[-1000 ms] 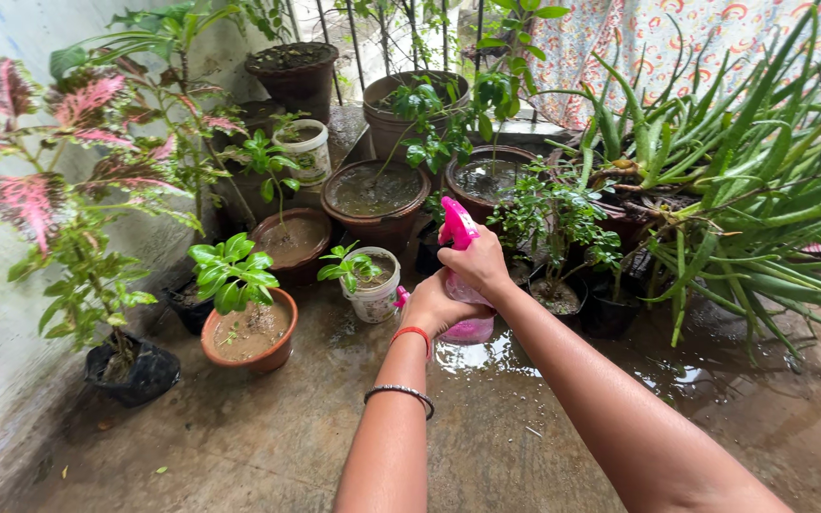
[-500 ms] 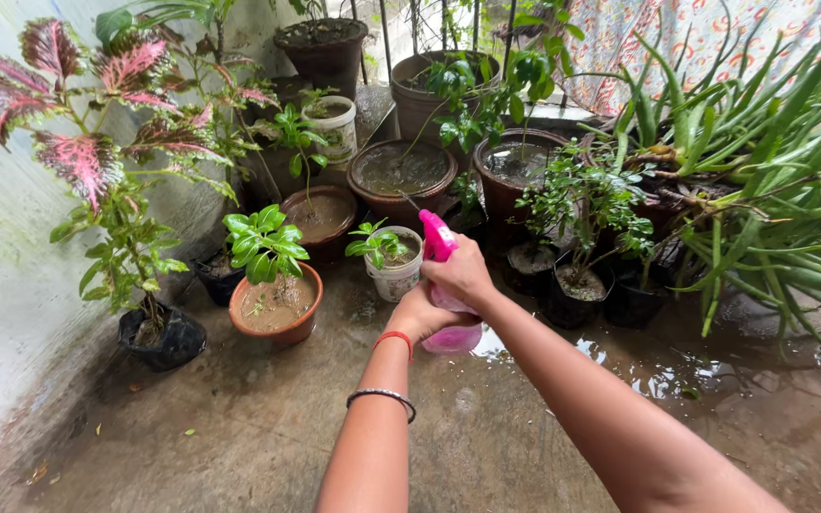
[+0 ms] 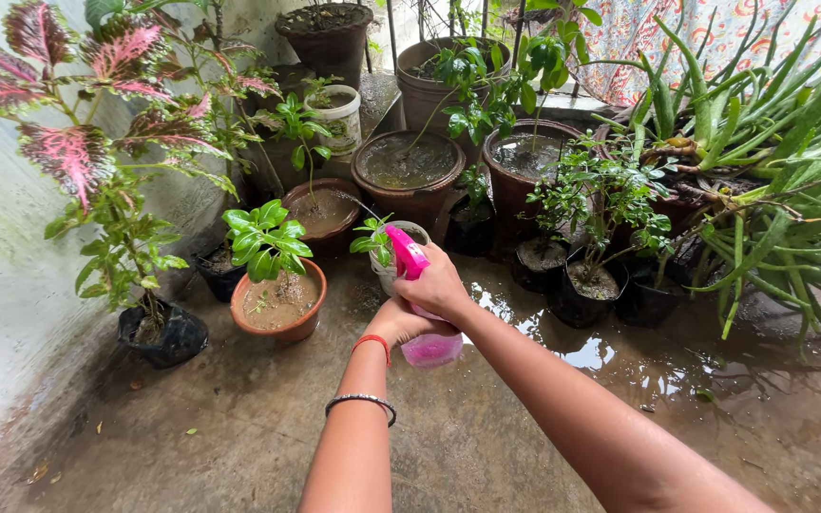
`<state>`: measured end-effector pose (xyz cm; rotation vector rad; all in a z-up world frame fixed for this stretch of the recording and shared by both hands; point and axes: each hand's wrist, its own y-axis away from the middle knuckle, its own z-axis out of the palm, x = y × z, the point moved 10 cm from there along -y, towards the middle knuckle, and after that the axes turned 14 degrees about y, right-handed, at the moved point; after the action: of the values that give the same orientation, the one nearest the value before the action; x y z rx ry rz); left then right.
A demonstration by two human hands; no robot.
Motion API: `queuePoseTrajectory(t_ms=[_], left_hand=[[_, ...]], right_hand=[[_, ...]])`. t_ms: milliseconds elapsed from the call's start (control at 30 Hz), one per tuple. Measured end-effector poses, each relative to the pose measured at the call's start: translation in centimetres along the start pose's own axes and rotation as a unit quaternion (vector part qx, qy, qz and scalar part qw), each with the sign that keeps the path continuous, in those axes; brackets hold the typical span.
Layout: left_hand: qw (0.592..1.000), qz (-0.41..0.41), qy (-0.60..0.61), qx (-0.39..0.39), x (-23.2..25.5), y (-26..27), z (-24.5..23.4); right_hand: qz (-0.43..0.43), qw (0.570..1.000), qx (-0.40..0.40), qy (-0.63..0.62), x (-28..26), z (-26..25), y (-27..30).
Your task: The person waters plants in various pots using a spray bottle, moving the sprayer between different foliage.
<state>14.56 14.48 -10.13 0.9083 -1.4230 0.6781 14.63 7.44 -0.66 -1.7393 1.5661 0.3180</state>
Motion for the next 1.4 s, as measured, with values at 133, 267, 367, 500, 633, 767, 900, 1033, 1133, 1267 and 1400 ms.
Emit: queuePoseTrajectory(t_ms=[133,267,367,500,633,767,900,1033,1133,1267,1400], left_hand=[[0.999,-0.037,-0.014,0.013,-0.2,0.1,-0.6],[1.000,-0.017,-0.014,0.007,0.6,0.2,-0.2],[1.000,-0.006,0.003,-0.001,0.9,0.2,0.4],[0.999,-0.046,-0.005,-0.019,0.7,0.5,1.0],[0.996,-0.090,-0.017,-0.005,1.0,1.7,1.8],[0.991,-0.130,-0.041,0.006,0.0,1.9,1.8],[0.999,-0.038,-0.012,-0.037,0.4,0.4,2.7],[0.989,-0.145,-0.042,0.005,-1.5,1.2,1.8],[0.995,-0.097,-0.024,-0.001,-1.1,0.7,1.9],[0.998,-0.052,0.010,-0.020,-1.0,-0.1,1.7],[0.999,-0.042,0.006,-0.012,0.2,0.3,1.0]], right_hand=[[0.003,1.000,0.008,0.021,-0.2,-0.3,-0.3],[-0.002,1.000,0.001,0.021,-0.2,-0.3,-0.4],[0.008,0.999,-0.011,0.041,0.3,-0.3,-0.4],[0.056,0.996,-0.042,0.057,1.8,0.4,-0.6],[0.070,0.990,-0.119,-0.019,2.9,1.6,-0.1],[0.069,0.992,-0.102,-0.039,3.2,1.5,0.0],[0.080,0.990,-0.113,-0.014,3.9,1.7,-0.1],[0.082,0.987,-0.141,0.012,4.3,2.5,-0.3],[0.070,0.988,-0.135,-0.005,4.1,2.6,-0.4],[0.067,0.993,-0.096,-0.017,3.2,1.7,-0.4],[0.061,0.996,-0.069,-0.009,1.5,0.4,-0.7]])
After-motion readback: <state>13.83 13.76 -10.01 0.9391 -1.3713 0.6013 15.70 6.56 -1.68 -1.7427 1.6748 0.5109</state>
